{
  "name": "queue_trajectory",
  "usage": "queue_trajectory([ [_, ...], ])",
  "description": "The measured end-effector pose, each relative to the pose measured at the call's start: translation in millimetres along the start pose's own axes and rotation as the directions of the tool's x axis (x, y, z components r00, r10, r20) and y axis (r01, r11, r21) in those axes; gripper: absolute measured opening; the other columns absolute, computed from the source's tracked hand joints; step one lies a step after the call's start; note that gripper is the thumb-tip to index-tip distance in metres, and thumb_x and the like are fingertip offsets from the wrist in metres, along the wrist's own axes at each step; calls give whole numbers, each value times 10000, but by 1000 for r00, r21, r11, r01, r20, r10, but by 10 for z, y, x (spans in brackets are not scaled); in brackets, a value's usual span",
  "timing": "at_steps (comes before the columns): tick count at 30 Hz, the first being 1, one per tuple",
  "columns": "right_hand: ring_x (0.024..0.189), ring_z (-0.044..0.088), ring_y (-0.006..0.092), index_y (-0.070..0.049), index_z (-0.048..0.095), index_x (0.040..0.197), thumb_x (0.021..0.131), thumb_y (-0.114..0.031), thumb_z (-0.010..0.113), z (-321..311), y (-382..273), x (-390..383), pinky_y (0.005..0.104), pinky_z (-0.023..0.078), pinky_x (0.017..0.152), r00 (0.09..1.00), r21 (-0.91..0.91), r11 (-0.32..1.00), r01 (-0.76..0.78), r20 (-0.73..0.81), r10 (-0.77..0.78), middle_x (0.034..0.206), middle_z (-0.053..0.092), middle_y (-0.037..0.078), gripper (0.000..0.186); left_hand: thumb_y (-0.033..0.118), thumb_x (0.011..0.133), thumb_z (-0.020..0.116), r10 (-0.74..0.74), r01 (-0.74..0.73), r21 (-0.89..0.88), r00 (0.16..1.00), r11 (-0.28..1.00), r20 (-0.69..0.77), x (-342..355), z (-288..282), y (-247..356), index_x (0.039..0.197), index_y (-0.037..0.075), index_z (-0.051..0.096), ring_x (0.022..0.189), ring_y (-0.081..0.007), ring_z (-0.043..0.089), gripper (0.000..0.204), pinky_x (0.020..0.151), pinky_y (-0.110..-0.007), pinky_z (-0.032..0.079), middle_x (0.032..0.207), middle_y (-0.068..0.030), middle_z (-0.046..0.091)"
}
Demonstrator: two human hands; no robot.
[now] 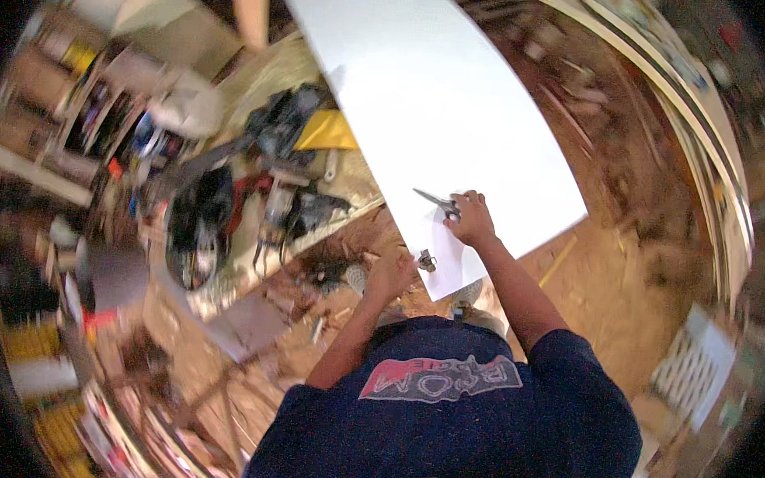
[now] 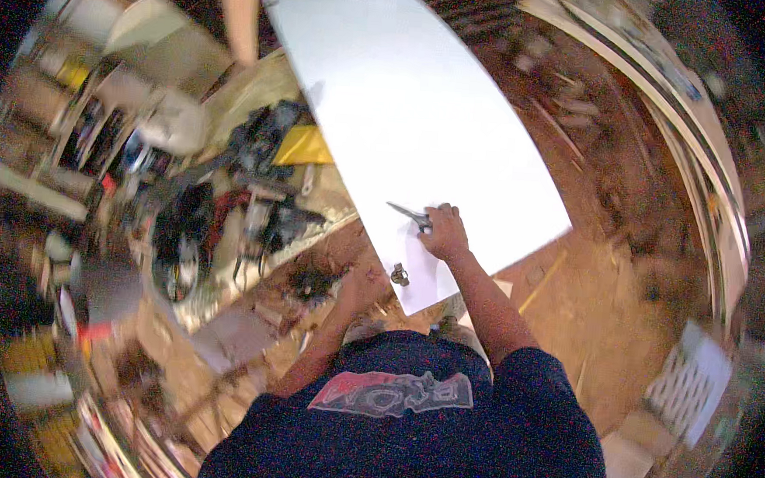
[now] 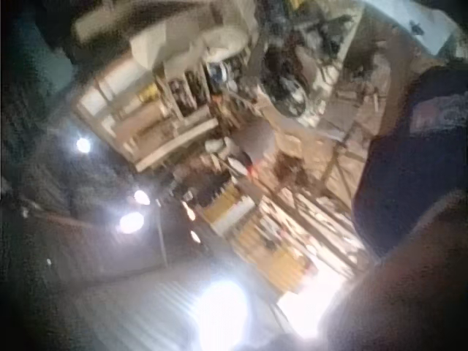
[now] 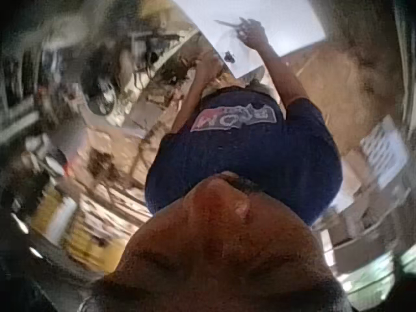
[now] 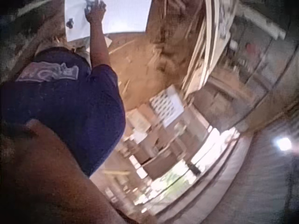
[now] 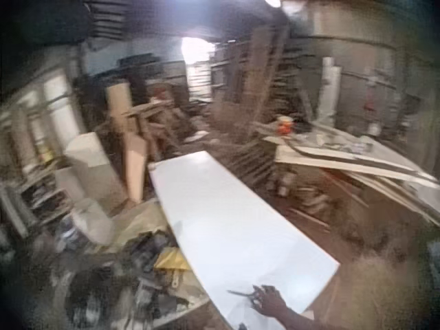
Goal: The person trims the edges of laminate sheets using a hand router, moving the tool along the perimeter of the boards and then peeling off the excess strips by hand.
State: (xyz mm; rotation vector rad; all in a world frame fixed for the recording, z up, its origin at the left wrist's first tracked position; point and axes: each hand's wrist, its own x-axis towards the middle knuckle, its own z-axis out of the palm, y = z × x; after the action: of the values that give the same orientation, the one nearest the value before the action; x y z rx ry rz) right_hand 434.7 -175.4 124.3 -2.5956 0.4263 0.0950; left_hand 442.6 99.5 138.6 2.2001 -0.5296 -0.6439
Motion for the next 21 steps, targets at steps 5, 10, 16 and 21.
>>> queue_trajectory([
  [5,806,712,305,-20,676,909,722,-258,941,57,-66,-13,401,587,774,972,287,958,12,222,-78,831,712,136,402,367,955,752,-318,197,-357,891,913,-324,166,524,64,1196,-31,706,956,-260,740,467,845,-396,577,1048,-180,760],
  [10,860,734,181,8,686,978,886,-150,826,87,-99,-140,349,603,768,931,694,694,-192,353,-95,898,760,112,230,369,990,733,-405,199,-507,850,839,-337,311,693,376,1236,-35,688,953,-197,717,475,835,-358,576,1072,-143,753],
  [16,1049,716,194,5,694,1267,965,-112,744,-492,-840,-310,349,596,898,805,761,638,118,302,-510,1104,756,104,328,203,1063,643,-470,48,-774,818,631,-332,-206,-36,818,1145,19,707,868,-164,708,212,679,-326,594,1033,-83,736],
  [21,1151,695,231,-52,707,1280,951,-213,773,-706,-760,-460,385,587,939,837,636,746,198,287,-467,1231,727,119,372,131,1066,611,-658,-205,-860,569,467,-493,-656,-868,76,1202,1,655,749,-208,722,193,591,-353,586,997,-124,730],
])
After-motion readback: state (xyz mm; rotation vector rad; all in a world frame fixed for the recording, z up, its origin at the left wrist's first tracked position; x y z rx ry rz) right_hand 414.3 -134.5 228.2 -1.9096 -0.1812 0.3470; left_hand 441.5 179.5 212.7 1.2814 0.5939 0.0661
